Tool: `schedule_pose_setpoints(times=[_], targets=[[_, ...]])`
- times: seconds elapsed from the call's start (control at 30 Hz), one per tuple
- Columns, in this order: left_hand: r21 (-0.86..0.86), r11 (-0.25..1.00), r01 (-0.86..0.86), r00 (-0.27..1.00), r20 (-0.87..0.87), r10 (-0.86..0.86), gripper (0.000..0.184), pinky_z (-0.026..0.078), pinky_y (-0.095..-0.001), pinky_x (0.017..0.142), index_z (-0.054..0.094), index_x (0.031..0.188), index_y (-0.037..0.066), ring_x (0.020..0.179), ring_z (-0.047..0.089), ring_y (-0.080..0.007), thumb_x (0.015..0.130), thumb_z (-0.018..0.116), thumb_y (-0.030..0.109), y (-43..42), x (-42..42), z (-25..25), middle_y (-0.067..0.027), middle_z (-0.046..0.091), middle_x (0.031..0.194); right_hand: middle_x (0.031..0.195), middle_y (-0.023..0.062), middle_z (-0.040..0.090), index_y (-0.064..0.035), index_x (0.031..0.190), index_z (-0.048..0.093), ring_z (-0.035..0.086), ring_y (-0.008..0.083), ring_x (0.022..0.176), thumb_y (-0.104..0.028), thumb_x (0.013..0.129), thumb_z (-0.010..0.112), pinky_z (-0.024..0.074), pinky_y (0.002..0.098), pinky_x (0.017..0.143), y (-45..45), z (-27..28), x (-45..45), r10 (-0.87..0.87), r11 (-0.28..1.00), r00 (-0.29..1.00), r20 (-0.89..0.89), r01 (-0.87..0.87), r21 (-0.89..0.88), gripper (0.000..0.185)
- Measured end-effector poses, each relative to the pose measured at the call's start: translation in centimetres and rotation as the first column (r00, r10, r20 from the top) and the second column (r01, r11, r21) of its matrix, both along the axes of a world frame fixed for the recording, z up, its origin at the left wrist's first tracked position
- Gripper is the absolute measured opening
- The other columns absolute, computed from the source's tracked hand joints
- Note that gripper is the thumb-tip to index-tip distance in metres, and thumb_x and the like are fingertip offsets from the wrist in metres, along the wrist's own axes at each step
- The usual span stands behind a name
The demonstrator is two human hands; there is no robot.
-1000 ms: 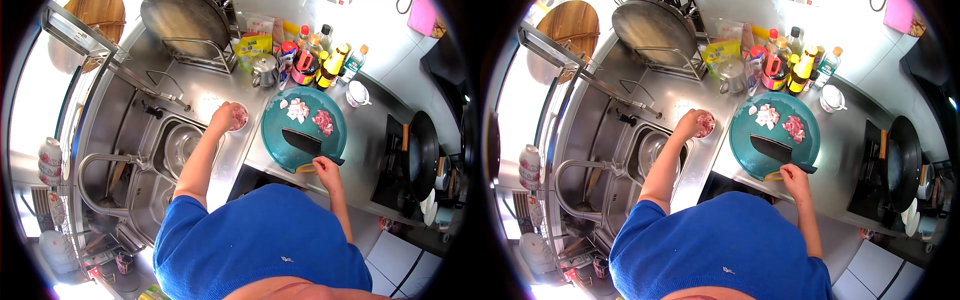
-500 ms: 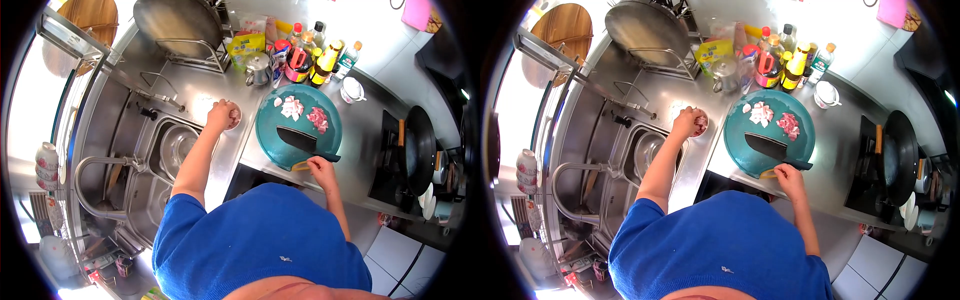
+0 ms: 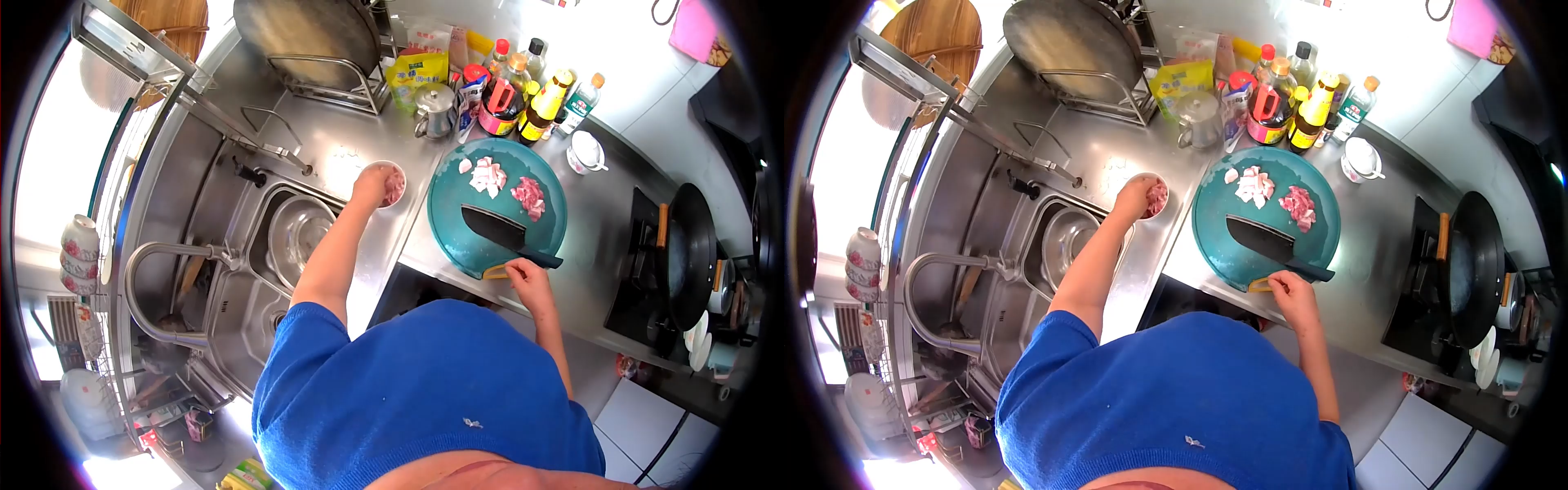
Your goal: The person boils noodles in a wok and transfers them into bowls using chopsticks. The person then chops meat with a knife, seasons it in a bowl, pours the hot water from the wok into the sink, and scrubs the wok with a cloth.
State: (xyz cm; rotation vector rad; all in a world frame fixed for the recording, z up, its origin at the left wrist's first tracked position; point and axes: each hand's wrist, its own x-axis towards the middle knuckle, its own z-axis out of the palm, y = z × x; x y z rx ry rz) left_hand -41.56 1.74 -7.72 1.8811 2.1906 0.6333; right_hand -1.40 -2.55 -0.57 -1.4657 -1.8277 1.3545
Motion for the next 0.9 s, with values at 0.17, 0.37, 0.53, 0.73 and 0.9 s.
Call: schedule_pose_setpoints(times=[0.17, 0.37, 0.53, 0.73, 0.9], targets=[[-0.192, 0.981, -0.043, 0.990, 0.126, 0.068, 0.038, 0.046, -0.0346, 0.080, 0.061, 0.100, 0.010, 0.089, 0.058, -0.0319, 0.064, 0.061, -0.003, -0.5, 0.9, 6.7, -0.0136, 0.059, 0.098, 0.075, 0.0075, 0.059, 0.0005, 0.087, 0.061, 0.053, 0.0122, 0.060, -0.012, 0.081, 0.058, 0.0431, 0.0252, 0.058, -0.5, 0.8, 0.5, -0.042, 0.997, 0.999, 0.000, 0.042, -0.058, 0.014], [-0.135, 0.991, -0.023, 0.996, 0.080, 0.034, 0.043, 0.045, -0.0337, 0.083, 0.061, 0.100, 0.009, 0.094, 0.056, -0.0289, 0.058, 0.068, 0.004, -1.0, 1.4, 7.6, -0.0109, 0.058, 0.100, 0.075, 0.0071, 0.059, 0.0004, 0.087, 0.060, 0.053, 0.0125, 0.060, -0.011, 0.081, 0.058, 0.0435, 0.0255, 0.058, -0.5, 0.4, 0.9, -0.033, 0.999, 0.999, 0.030, 0.034, -0.029, 0.014], [-0.026, 0.999, 0.026, 1.000, 0.015, -0.026, 0.037, 0.044, -0.0350, 0.084, 0.062, 0.098, 0.014, 0.097, 0.055, -0.0274, 0.061, 0.066, 0.009, -0.1, 1.3, 1.2, -0.0094, 0.057, 0.105, 0.069, 0.0029, 0.057, 0.0005, 0.088, 0.060, 0.052, 0.0090, 0.058, -0.011, 0.083, 0.057, 0.0430, 0.0227, 0.055, -0.5, -0.9, 0.9, 0.012, 1.000, 1.000, -0.001, -0.012, 0.019, 0.013], [-0.094, 0.995, -0.039, 0.997, -0.073, 0.032, 0.035, 0.046, -0.0354, 0.081, 0.062, 0.098, 0.020, 0.095, 0.054, -0.0271, 0.064, 0.064, 0.012, 0.4, 1.6, 2.3, -0.0067, 0.056, 0.102, 0.071, 0.0029, 0.057, 0.0008, 0.088, 0.060, 0.052, 0.0084, 0.059, -0.011, 0.083, 0.057, 0.0437, 0.0225, 0.055, -0.6, -0.9, 0.7, 0.029, 0.998, 1.000, -0.005, -0.029, 0.051, 0.013], [-0.180, 0.984, 0.001, 0.999, -0.032, -0.007, 0.052, 0.046, -0.0368, 0.080, 0.057, 0.109, 0.018, 0.095, 0.054, -0.0280, 0.059, 0.070, 0.011, -1.2, 1.3, 9.0, -0.0085, 0.055, 0.098, 0.073, 0.0050, 0.058, 0.0005, 0.088, 0.061, 0.053, 0.0104, 0.058, -0.011, 0.082, 0.057, 0.0435, 0.0238, 0.055, -0.7, -0.2, 1.3, -0.023, 0.999, 1.000, -0.015, 0.023, -0.036, 0.013]])
